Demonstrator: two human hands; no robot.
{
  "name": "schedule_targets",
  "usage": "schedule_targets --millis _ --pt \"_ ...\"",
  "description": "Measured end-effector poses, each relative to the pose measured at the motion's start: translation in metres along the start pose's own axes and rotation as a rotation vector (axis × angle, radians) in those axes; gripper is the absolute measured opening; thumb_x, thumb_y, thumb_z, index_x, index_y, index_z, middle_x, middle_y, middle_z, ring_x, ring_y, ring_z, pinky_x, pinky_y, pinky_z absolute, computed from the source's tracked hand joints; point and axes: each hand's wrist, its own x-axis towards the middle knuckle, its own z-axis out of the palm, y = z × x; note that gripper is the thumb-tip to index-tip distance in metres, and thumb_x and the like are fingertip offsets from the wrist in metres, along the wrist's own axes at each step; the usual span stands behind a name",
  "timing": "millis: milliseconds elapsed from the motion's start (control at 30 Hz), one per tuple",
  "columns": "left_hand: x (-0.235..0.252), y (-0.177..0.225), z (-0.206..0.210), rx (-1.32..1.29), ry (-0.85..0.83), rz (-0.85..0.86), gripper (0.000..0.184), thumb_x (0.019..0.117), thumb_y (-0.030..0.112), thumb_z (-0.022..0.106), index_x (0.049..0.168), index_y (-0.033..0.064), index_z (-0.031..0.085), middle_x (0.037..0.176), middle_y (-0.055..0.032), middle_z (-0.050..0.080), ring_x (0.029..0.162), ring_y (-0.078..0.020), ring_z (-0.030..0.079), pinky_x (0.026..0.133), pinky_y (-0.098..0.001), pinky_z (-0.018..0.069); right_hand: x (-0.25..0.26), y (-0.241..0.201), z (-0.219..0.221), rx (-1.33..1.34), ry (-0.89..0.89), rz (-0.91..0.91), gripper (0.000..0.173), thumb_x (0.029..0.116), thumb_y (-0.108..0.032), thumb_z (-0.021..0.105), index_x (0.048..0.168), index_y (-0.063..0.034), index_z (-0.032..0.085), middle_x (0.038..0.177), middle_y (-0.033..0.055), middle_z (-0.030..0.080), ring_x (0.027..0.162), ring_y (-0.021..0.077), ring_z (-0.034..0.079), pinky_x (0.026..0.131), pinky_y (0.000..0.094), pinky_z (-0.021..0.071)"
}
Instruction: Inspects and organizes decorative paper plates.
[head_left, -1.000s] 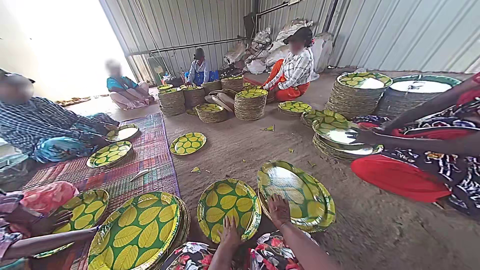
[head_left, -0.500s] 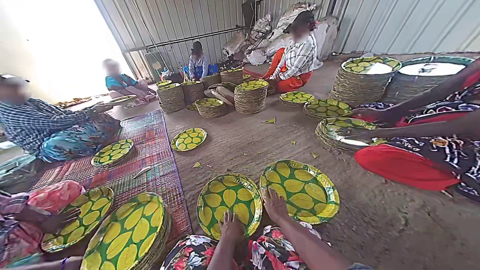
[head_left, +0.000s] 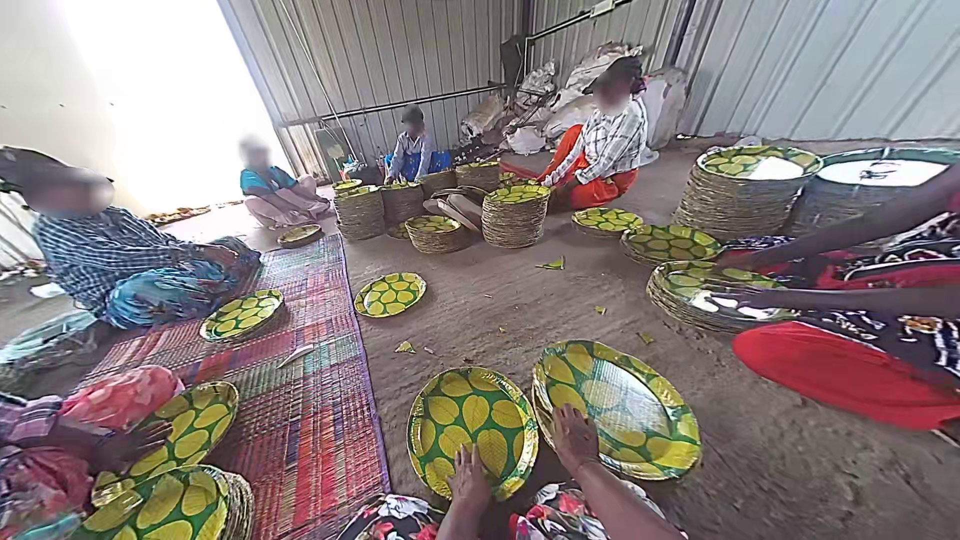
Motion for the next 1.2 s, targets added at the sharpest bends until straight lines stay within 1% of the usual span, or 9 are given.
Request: schedule_targets --millis 167,233,300,433,533,633,767,1000,1200 --pt "0.000 0.002 -0.005 -0.131 0.651 0.123 0.067 0.1060 0.035 0.045 0.161 0.0001 0.029 0.169 -0.0278 0.015 0.158 -0.0420 0.014 0.126 -0.0619 0.0104 -0.013 -0.007 0.011 0.069 -0.065 -0.549 0.037 0.1034 0.003 0.044 0.134 0.0032 0.064 0.143 0.0221 0.060 0.133 0.0388 0.059 0.107 0.0529 0.0488" --pt "-0.003 0.001 -0.008 -0.051 0.568 0.129 0.063 0.1075 0.036 0.041 0.161 0.0036 0.032 0.169 -0.0255 0.017 0.159 -0.0400 0.014 0.126 -0.0620 0.0070 -0.009 -0.007 0.024 0.059 -0.173 -0.702 0.034 0.1027 0.003 0.045 0.129 0.0026 0.067 0.136 0.0223 0.065 0.129 0.0392 0.061 0.110 0.0538 0.0468" --pt "-0.006 -0.001 -0.007 0.097 0.234 0.074 0.061 0.1082 0.040 0.042 0.161 0.0100 0.034 0.171 -0.0198 0.018 0.160 -0.0367 0.011 0.126 -0.0643 0.0058 -0.003 -0.007 0.032 -0.010 -0.265 -0.789 0.031 0.1051 -0.003 0.047 0.127 0.0003 0.068 0.134 0.0215 0.066 0.130 0.0387 0.060 0.114 0.0570 0.0401" --pt "-0.008 -0.003 0.007 0.193 -0.071 0.005 0.072 0.1068 0.043 0.048 0.165 0.0121 0.021 0.173 -0.0154 0.010 0.160 -0.0358 0.010 0.121 -0.0716 0.0141 -0.006 -0.009 0.018 -0.015 -0.281 -0.472 0.045 0.1045 -0.015 0.049 0.148 -0.0057 0.055 0.158 0.0194 0.047 0.149 0.0358 0.040 0.123 0.0596 0.0243" --pt "-0.006 0.000 0.003 0.167 -0.041 -0.025 0.069 0.1038 0.040 0.056 0.162 0.0123 0.032 0.172 -0.0149 0.018 0.159 -0.0355 0.017 0.119 -0.0718 0.0211 -0.004 -0.004 0.009 0.036 -0.208 -0.065 0.061 0.1051 -0.029 0.057 0.156 -0.0002 0.040 0.160 0.0235 0.041 0.150 0.0388 0.038 0.119 0.0617 0.0301" --pt "-0.011 0.002 0.009 0.182 -0.046 -0.028 0.068 0.1042 0.038 0.055 0.161 0.0097 0.032 0.171 -0.0177 0.018 0.158 -0.0372 0.019 0.117 -0.0727 0.0230 -0.001 0.005 0.008 0.033 -0.312 0.170 0.054 0.1041 -0.028 0.058 0.145 0.0061 0.050 0.155 0.0280 0.043 0.147 0.0423 0.040 0.114 0.0614 0.0378" --pt "-0.010 0.005 0.006 0.200 -0.043 -0.033 0.066 0.1030 0.036 0.057 0.159 0.0077 0.036 0.170 -0.0184 0.022 0.157 -0.0382 0.022 0.116 -0.0716 0.0282 0.000 -0.008 0.006 0.002 -0.348 0.165 0.039 0.1056 -0.013 0.051 0.139 0.0074 0.056 0.152 0.0285 0.046 0.144 0.0419 0.044 0.113 0.0589 0.0396" --pt "-0.014 0.007 -0.002 0.161 -0.044 -0.009 0.059 0.1043 0.035 0.056 0.155 0.0057 0.043 0.166 -0.0224 0.030 0.153 -0.0423 0.030 0.112 -0.0720 0.0331 0.002 0.001 0.006 0.044 -0.289 0.116 0.042 0.1079 -0.017 0.045 0.145 0.0004 0.053 0.152 0.0272 0.048 0.143 0.0431 0.045 0.115 0.0632 0.0345" --pt "-0.012 0.003 -0.008 0.080 -0.030 0.002 0.053 0.1043 0.033 0.055 0.151 0.0067 0.049 0.161 -0.0191 0.039 0.150 -0.0389 0.035 0.114 -0.0679 0.0336 0.000 0.003 0.000 0.150 0.206 -0.036 0.037 0.1050 -0.006 0.045 0.136 0.0027 0.063 0.140 0.0284 0.059 0.136 0.0434 0.053 0.110 0.0599 0.0411"
